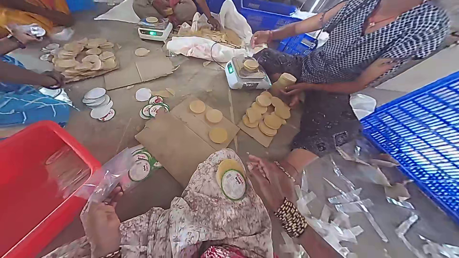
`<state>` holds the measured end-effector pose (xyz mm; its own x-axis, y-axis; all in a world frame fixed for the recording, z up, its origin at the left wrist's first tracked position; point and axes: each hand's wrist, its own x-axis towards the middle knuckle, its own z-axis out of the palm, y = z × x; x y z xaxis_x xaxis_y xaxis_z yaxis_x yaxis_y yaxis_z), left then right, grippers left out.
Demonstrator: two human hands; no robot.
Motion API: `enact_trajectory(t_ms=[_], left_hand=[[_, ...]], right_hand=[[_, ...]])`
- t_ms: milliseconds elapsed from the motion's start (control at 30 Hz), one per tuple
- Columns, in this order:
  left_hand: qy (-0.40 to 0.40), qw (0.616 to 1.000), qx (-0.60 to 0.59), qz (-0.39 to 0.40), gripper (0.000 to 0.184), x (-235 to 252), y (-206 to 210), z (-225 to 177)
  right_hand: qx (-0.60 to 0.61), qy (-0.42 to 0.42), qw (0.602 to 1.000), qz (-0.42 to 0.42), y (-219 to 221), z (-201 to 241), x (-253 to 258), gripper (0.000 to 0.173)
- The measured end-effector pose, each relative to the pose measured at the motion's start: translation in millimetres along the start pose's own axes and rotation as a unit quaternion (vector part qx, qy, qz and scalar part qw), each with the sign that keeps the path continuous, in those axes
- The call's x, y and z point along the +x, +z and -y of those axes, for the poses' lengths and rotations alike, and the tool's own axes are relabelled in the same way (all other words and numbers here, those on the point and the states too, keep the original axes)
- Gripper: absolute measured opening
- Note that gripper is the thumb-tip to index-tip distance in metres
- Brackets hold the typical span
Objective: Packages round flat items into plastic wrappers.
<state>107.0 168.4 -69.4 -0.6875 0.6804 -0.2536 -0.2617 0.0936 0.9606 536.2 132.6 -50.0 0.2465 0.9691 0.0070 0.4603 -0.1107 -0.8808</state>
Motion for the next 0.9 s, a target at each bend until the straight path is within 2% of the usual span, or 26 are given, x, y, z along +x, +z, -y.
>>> enact_trajectory(t_ms=[100,167,200,333,400,500,600,767,833,900], left_hand=[[-0.008,1.000,-0.005,-0.003,0.027,0,0,3],[-0.010,1.000,-0.003,0.000,0.026,-1,-1,4],[-0.012,1.000,-0.002,-0.002,0.026,-1,0,4],[-0.024,1.000,0.003,-0.005,0.027,-1,0,3],[-0.019,1.000,0.008,0.003,0.028,0,-3,7],[-0.013,1.000,0.011,0.011,0.030,-2,-5,9],[-0.018,1.000,0.012,0.007,0.030,-5,-6,8],[-0.007,0.999,0.008,0.037,0.031,-9,-8,8],[0.006,0.997,0.001,0.080,0.033,-7,-13,10],[-0.009,0.997,0.001,0.079,0.035,-10,-10,5]], right_hand=[[-0.034,0.099,0.994,0.035,-2,11,-5,0.060],[-0.071,0.129,0.987,0.065,-2,14,-10,0.073],[-0.082,0.138,0.984,0.081,-2,15,-13,0.072],[-0.096,0.157,0.976,0.113,-2,20,-24,0.038],[-0.058,0.150,0.983,0.087,-2,16,-29,0.024],[0.066,0.135,0.988,0.034,-2,15,-33,0.016],[0.230,0.118,0.965,-0.041,-7,32,-33,0.007],[0.307,0.072,0.940,-0.128,-20,38,-24,0.015],[0.323,0.053,0.931,-0.161,-24,39,-19,0.010],[0.329,0.043,0.924,-0.190,-30,43,-17,0.005]])
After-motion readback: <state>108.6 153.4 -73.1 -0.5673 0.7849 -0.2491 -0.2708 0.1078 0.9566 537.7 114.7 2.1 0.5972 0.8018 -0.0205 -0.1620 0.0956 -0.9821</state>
